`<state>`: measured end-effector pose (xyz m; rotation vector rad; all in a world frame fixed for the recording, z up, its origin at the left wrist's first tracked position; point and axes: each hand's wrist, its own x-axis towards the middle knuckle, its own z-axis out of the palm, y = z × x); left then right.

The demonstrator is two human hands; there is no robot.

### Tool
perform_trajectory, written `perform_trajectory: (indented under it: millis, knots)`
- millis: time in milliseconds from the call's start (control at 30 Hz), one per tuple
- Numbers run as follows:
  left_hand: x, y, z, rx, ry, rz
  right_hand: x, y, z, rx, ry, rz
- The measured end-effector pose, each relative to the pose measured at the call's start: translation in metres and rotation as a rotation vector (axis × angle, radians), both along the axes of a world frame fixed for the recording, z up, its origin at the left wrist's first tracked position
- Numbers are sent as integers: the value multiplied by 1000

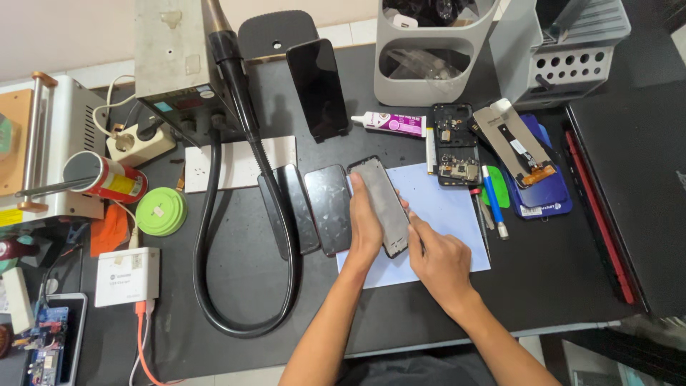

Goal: The person uses a metal prying tool to carefully separate the screen assembly from the smartphone frame. They work along the edges of the device, applying pressure to release adhesive bonds while holding the phone steady.

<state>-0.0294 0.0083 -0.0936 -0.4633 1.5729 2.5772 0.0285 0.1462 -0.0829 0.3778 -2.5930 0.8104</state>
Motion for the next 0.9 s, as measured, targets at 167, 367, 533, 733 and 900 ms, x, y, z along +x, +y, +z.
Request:
perform_trajectory:
  millis: [167,367,533,733,900]
  knots:
    - [-3,2,-1,34,-18,14,14,9,3,68,-72,-33]
    - [-4,2,-3,11,21,13,0,6,-1,-11,-67,-13]
    - [-4,1,-3,55,-8,50,7,7,4,25,-125,-35]
    - [-3,0,-3,-6,13,2,5,3,2,-56,-155,-73]
    - [-1,-2,2,68,31,83,5,-4,2,-7,-146,-64]
